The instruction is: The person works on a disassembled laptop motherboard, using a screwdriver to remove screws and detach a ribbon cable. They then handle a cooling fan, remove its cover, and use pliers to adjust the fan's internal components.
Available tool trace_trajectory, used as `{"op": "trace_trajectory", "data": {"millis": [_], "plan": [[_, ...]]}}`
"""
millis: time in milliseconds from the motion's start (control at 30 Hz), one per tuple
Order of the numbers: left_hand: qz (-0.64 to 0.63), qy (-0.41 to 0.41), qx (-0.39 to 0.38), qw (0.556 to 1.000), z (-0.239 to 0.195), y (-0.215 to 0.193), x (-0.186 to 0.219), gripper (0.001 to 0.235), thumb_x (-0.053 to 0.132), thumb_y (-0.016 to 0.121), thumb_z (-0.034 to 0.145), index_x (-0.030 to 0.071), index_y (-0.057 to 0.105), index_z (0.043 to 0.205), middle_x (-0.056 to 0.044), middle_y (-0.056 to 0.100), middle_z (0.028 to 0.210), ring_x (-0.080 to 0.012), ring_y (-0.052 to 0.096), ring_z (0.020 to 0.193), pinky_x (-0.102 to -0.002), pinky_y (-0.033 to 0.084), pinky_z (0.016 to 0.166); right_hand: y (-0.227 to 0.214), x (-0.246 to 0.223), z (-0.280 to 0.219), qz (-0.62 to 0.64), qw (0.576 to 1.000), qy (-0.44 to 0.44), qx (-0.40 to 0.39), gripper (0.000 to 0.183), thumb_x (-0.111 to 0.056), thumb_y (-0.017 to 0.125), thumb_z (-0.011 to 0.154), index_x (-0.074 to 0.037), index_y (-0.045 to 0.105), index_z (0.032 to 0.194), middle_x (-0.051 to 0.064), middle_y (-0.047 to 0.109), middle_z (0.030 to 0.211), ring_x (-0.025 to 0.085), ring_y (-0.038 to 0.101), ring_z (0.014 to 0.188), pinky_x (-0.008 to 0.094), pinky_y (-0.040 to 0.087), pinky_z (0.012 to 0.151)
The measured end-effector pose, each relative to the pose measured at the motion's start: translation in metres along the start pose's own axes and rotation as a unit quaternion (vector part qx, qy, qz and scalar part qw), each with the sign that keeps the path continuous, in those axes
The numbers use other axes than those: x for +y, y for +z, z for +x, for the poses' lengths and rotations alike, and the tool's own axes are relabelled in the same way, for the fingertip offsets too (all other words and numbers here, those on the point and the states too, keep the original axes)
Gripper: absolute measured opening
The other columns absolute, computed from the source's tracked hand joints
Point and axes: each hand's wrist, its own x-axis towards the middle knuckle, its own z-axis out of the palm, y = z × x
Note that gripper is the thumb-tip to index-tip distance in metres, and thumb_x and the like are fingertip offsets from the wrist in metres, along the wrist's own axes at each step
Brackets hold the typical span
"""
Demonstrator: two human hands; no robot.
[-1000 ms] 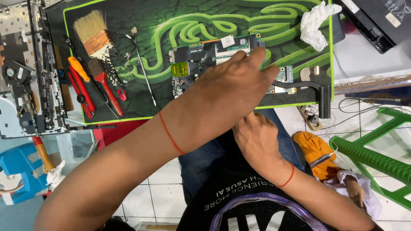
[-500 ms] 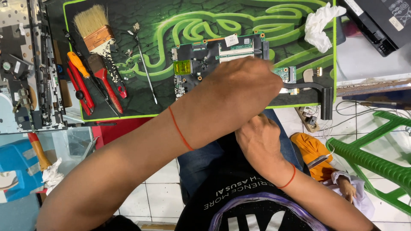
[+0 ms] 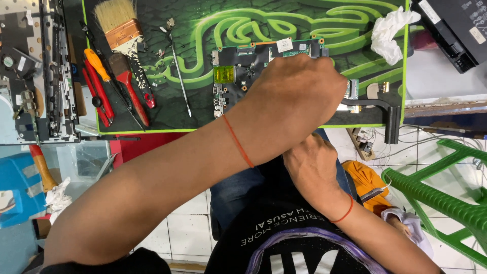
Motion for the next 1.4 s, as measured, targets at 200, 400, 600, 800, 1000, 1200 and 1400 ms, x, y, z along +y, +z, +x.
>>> {"op": "trace_trajectory", "data": {"millis": [200, 400, 600, 800, 1000, 1200, 1400], "plan": [[-0.038, 0.056, -0.019, 0.998, 0.008, 0.013, -0.005, 0.02, 0.001, 0.071, 0.073, 0.019, 0.064, 0.07, -0.007, 0.061, 0.073, -0.0309, 0.063, 0.063, -0.05, 0.05, 0.049, -0.005, 0.002, 0.002, -0.054, 0.998, -0.008, 0.004, 0.05, -0.002, 0.076, 0.079, -0.032, 0.039, 0.064, -0.007, 0.032, 0.059, 0.015, 0.04, 0.051, 0.033, 0.025, 0.041], [0.034, 0.043, -0.246, 0.968, 0.043, -0.009, 0.001, 0.03, 0.003, 0.071, 0.089, 0.014, 0.086, 0.113, -0.011, 0.078, 0.113, -0.0463, 0.078, 0.102, -0.06, 0.065, 0.072, -0.024, 0.001, 0.013, -0.038, 0.999, 0.001, 0.027, 0.019, -0.013, 0.078, 0.09, -0.024, 0.062, 0.094, 0.001, 0.05, 0.08, 0.022, 0.052, 0.046, 0.036, 0.035, 0.039], [-0.016, -0.042, -0.119, 0.992, -0.014, -0.053, -0.034, 0.025, -0.001, 0.077, 0.081, 0.009, 0.059, 0.094, -0.013, 0.063, 0.082, -0.0515, 0.07, 0.07, -0.062, 0.055, 0.056, -0.055, -0.008, 0.032, -0.098, 0.994, 0.04, -0.021, 0.074, -0.065, 0.072, 0.105, -0.022, 0.057, 0.163, -0.003, 0.058, 0.172, 0.012, 0.065, 0.044, 0.028, 0.048, 0.035], [0.031, -0.074, 0.021, 0.997, -0.051, -0.053, -0.042, 0.006, 0.004, 0.073, 0.094, 0.01, 0.07, 0.094, -0.002, 0.063, 0.073, -0.0362, 0.065, 0.053, -0.053, 0.044, 0.066, -0.064, -0.008, 0.035, -0.111, 0.993, 0.026, -0.014, 0.082, -0.067, 0.066, 0.107, -0.019, 0.052, 0.173, 0.0, 0.058, 0.173, 0.01, 0.068, 0.048, 0.025, 0.047, 0.037], [0.017, -0.087, 0.045, 0.995, -0.059, -0.032, -0.048, 0.009, 0.003, 0.06, 0.092, 0.009, 0.065, 0.089, -0.008, 0.062, 0.066, -0.0471, 0.062, 0.054, -0.059, 0.038, 0.071, -0.059, -0.009, 0.031, -0.109, 0.993, 0.038, -0.016, 0.084, -0.068, 0.065, 0.106, -0.021, 0.051, 0.174, -0.002, 0.057, 0.174, 0.01, 0.071, 0.049, 0.025, 0.047, 0.036], [0.032, -0.078, 0.009, 0.996, -0.052, -0.028, -0.044, 0.007, 0.008, 0.071, 0.092, 0.007, 0.068, 0.098, -0.005, 0.067, 0.066, -0.0477, 0.068, 0.059, -0.073, 0.045, 0.089, -0.052, -0.008, 0.029, -0.087, 0.995, 0.039, -0.008, 0.083, -0.066, 0.064, 0.107, -0.019, 0.051, 0.174, 0.0, 0.057, 0.174, 0.013, 0.068, 0.045, 0.027, 0.044, 0.036], [0.025, -0.098, -0.046, 0.994, -0.038, -0.016, -0.04, 0.012, 0.012, 0.078, 0.084, 0.017, 0.072, 0.075, -0.011, 0.072, 0.078, -0.0458, 0.073, 0.068, -0.063, 0.056, 0.08, -0.054, -0.008, 0.031, -0.076, 0.996, 0.051, -0.013, 0.077, -0.065, 0.066, 0.105, -0.02, 0.055, 0.166, -0.001, 0.06, 0.171, 0.015, 0.072, 0.045, 0.029, 0.046, 0.034]]}}
